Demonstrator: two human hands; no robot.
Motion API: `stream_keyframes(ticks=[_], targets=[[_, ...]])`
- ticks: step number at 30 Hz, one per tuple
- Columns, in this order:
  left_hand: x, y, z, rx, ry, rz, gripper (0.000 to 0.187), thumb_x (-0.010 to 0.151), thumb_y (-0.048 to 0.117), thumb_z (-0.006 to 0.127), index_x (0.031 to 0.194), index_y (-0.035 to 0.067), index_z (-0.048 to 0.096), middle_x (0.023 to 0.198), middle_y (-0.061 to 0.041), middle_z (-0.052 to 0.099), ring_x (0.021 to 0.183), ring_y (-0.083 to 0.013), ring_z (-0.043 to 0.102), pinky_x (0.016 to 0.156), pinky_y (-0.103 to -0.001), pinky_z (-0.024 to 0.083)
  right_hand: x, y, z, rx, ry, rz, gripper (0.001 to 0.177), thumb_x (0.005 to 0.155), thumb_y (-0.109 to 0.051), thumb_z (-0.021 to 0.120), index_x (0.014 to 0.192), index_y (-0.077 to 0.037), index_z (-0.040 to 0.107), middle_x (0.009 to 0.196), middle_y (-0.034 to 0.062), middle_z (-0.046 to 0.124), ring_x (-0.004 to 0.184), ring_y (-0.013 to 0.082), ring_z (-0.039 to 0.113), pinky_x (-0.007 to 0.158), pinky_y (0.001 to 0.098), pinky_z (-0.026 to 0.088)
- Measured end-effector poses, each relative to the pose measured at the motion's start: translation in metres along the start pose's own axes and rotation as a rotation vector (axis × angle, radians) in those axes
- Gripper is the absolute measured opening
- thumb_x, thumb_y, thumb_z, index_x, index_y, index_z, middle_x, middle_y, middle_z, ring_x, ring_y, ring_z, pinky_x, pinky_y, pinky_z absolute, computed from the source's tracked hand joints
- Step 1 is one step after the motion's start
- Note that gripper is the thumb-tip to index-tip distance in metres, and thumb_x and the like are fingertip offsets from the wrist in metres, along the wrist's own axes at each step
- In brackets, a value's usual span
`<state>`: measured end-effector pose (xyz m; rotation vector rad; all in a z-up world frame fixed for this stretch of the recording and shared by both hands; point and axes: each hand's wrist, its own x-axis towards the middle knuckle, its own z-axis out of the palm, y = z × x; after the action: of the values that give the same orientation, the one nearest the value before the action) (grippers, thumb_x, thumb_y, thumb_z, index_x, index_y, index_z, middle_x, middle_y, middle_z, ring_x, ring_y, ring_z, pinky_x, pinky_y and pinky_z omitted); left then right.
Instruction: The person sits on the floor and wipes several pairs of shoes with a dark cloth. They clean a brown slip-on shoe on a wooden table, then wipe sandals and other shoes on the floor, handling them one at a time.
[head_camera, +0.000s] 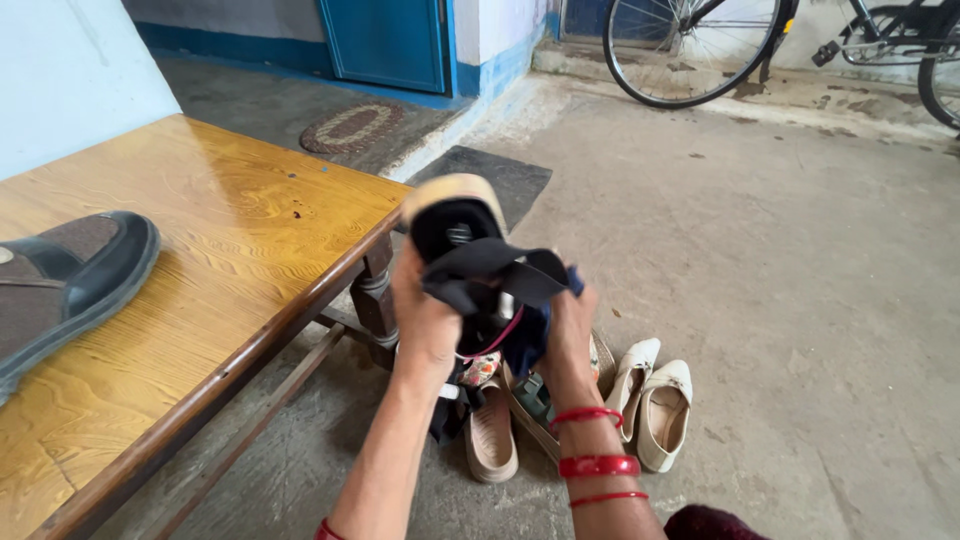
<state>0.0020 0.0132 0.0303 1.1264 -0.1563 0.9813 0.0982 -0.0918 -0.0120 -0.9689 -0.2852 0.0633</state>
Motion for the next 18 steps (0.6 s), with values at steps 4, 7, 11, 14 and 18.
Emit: stream_keyframes(ticks=[4,7,11,14,18], targets=[[0.010,0.000,-0.012,-0.228,0.029,-0.055,0.044,0.083,0.005,0.078,0.123,0.006,0.061,0.109,-0.004,0.067,0.099,-0.0150,0.066,0.091,-0.034,0.053,-0.006,0.006,-0.020,0.314,-0.085,0.546,0.037,0.097,-0.045,0.063,0.095,-0.008,0.067,0.081,0.0059,0.072,0.068,0.0193,0.070,0.065,0.0326,0.057],[0.009,-0.014,-0.009,0.129,0.156,-0.014,0.035,0.086,0.008,0.079,0.118,0.003,0.067,0.110,-0.004,0.070,0.100,-0.0118,0.064,0.091,-0.030,0.051,-0.009,-0.004,-0.028,0.275,-0.108,0.644,0.037,0.093,-0.043,0.062,0.096,-0.007,0.069,0.087,0.0099,0.076,0.072,0.0218,0.073,0.070,0.0343,0.060],[0.007,-0.028,-0.008,0.324,0.397,-0.015,0.032,0.083,0.015,0.079,0.112,0.005,0.069,0.104,0.000,0.071,0.097,-0.0091,0.066,0.090,-0.027,0.050,-0.014,-0.020,-0.017,0.208,-0.152,0.548,0.029,0.093,-0.037,0.069,0.097,-0.008,0.071,0.085,0.0093,0.075,0.069,0.0211,0.071,0.065,0.0345,0.058],[0.008,-0.036,-0.006,0.440,0.433,-0.266,0.030,0.084,0.024,0.080,0.104,0.002,0.077,0.091,-0.002,0.073,0.087,-0.0142,0.065,0.081,-0.031,0.049,-0.015,-0.027,-0.013,0.208,-0.166,0.532,0.028,0.093,-0.035,0.071,0.097,-0.008,0.071,0.084,0.0094,0.075,0.066,0.0214,0.070,0.062,0.0343,0.057],[0.004,-0.035,-0.006,0.039,0.085,-0.524,0.046,0.086,0.038,0.077,0.111,-0.001,0.073,0.090,-0.006,0.070,0.083,-0.0195,0.064,0.075,-0.035,0.050,-0.015,-0.023,-0.013,0.191,-0.081,0.524,0.029,0.091,-0.036,0.070,0.094,-0.007,0.070,0.081,0.0075,0.074,0.064,0.0191,0.069,0.061,0.0326,0.057]])
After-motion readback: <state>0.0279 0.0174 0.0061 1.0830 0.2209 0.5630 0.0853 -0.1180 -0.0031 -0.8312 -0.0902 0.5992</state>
